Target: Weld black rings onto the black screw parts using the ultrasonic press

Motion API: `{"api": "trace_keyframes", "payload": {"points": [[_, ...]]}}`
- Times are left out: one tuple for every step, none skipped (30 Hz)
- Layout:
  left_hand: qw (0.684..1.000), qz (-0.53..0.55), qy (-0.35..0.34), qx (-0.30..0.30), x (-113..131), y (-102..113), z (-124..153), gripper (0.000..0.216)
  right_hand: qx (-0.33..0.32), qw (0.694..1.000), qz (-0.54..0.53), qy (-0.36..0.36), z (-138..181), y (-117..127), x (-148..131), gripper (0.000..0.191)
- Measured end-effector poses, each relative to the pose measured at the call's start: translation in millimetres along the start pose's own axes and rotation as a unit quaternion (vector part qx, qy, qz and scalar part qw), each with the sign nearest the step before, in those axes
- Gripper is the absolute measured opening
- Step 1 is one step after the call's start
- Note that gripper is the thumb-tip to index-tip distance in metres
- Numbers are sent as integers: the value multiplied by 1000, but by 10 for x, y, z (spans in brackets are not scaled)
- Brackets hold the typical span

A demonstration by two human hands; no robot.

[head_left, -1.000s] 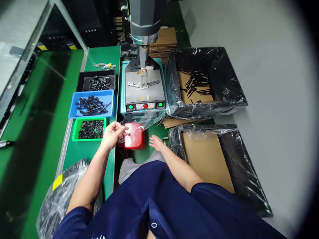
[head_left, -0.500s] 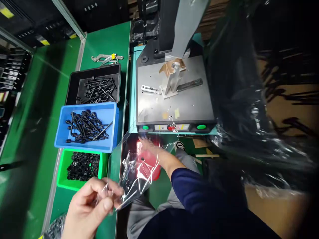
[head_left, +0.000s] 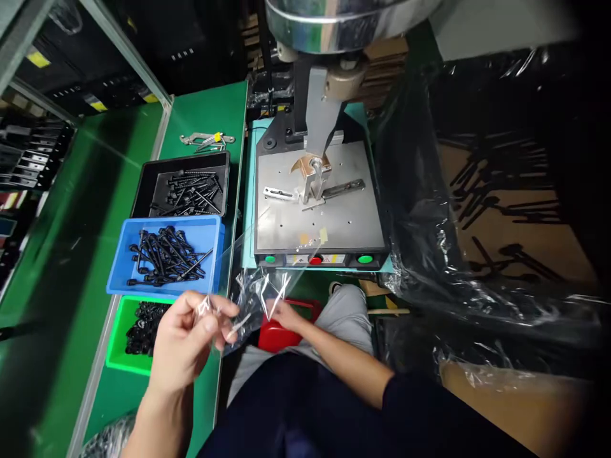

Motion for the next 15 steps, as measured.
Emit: {"api": "trace_keyframes", "payload": {"points": [[999, 26, 7, 21, -54, -3, 12, 25, -8, 999, -34, 24, -1, 57, -249, 37], [998, 54, 13, 43, -116, -8, 32, 27, -17, 989, -133, 66, 12, 123, -531, 41], [995, 81, 17, 63, -184, -12, 57, 30, -41, 965, -229, 117, 46, 178, -822, 48], [991, 107, 20, 83, -260, -12, 83, 32, -82, 942, -288, 153, 97, 204, -1088, 53], [986, 129, 21, 100, -342, -7, 109, 33, -137, 925, -315, 165, 161, 195, -1308, 57], [982, 147, 20, 113, -428, 1, 134, 34, -191, 912, -325, 161, 231, 161, -1466, 57], [979, 160, 17, 122, -517, 13, 156, 34, -237, 903, -327, 149, 300, 110, -1557, 57], [978, 169, 12, 126, -606, 27, 176, 34, -272, 896, -325, 135, 359, 50, -1584, 56], [977, 174, 7, 123, -692, 41, 195, 33, -292, 890, -327, 123, 400, -8, -1558, 54], [978, 177, 1, 114, -772, 55, 215, 32, -298, 885, -337, 120, 421, -57, -1497, 51], [978, 180, -4, 100, -843, 66, 238, 31, -293, 880, -354, 124, 426, -95, -1418, 46], [979, 184, -9, 83, -904, 76, 263, 30, -282, 873, -375, 134, 421, -121, -1333, 41], [979, 191, -12, 63, -953, 83, 292, 29, -270, 865, -398, 146, 417, -138, -1253, 34], [979, 199, -13, 43, -991, 87, 324, 28, -258, 857, -418, 157, 419, -148, -1184, 26], [978, 209, -13, 23, -1019, 89, 360, 28, -248, 851, -432, 165, 433, -156, -1128, 20]]}}
Point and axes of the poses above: each hand's wrist, its own z-axis away from the middle knuckle, its own y-axis out of the back of the hand, x = y × z, the point moved 3 cm from there along -z, towards the middle knuckle, and after that the axes turned 8 degrees about -y, right-handed, at the moved point
